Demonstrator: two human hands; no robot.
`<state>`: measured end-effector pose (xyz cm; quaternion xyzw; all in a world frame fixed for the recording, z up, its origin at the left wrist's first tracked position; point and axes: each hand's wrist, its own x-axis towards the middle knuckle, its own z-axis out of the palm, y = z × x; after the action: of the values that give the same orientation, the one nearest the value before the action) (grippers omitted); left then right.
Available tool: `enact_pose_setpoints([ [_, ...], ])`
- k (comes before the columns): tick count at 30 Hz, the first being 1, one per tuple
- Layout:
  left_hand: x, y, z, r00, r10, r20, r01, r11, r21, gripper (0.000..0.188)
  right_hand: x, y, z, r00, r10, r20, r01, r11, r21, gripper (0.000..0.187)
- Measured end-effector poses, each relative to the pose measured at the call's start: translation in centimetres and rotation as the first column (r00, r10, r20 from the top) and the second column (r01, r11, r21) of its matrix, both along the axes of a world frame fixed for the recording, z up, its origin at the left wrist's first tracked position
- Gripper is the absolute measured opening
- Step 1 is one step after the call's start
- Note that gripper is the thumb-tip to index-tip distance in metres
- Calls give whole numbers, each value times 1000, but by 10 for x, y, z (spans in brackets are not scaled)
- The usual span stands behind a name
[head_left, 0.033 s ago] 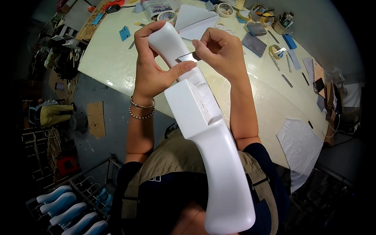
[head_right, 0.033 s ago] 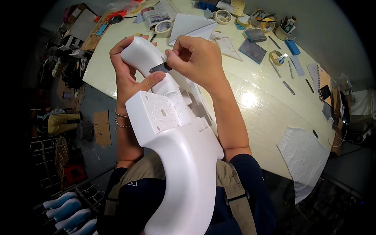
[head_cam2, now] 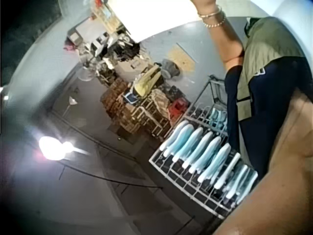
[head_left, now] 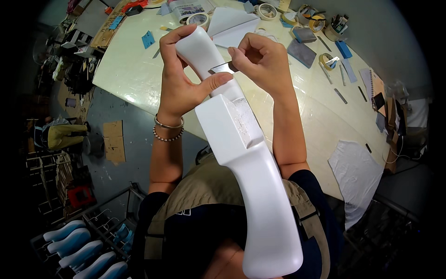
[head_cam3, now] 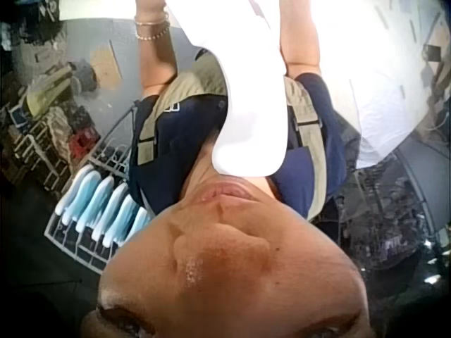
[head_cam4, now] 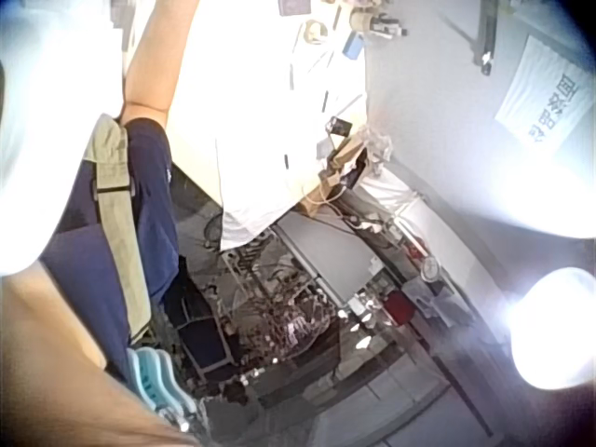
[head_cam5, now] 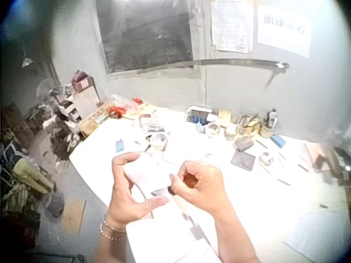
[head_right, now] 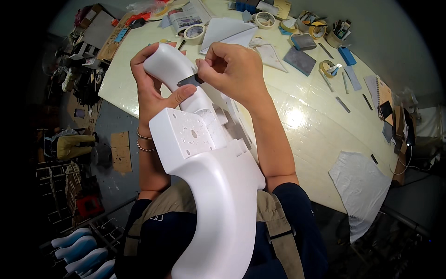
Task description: The person retrieves a white plastic part from a rack and places it on a workbench. They use a utility knife to trim edges, then sand the surface with a sanding block. Finally, they apply a substance from a tube to the part and smooth it with a card.
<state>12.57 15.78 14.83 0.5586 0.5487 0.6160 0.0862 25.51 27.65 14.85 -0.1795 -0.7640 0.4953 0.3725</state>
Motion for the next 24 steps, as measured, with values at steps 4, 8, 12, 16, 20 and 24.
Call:
enact_pose_setpoints([
  [4,0,0,0,1000,4,-4,-4,1000,-5,89,0,0,-1,1000,-2,-8,2,1000,6,21],
  [8,-1,0,-1,1000,6,-11,-6,1000,-4,88,0,0,-1,1000,2,-9,-2,1000,3,21],
  [12,-1,-1,-1,1000,14,-19,-14,1000,-5,88,-1,0,-2,1000,-15,-17,15,999,30,21],
  [16,1,0,0,1000,13,21,-13,1000,-4,88,-4,0,-7,995,-71,-73,73,997,28,18],
  [20,-1,-1,1,999,-5,-33,5,1000,6,88,-2,0,-6,995,-67,-80,69,997,31,17],
  [24,-1,-1,1,999,-7,-48,7,1000,10,89,2,0,-2,1000,-16,-10,17,998,60,20],
])
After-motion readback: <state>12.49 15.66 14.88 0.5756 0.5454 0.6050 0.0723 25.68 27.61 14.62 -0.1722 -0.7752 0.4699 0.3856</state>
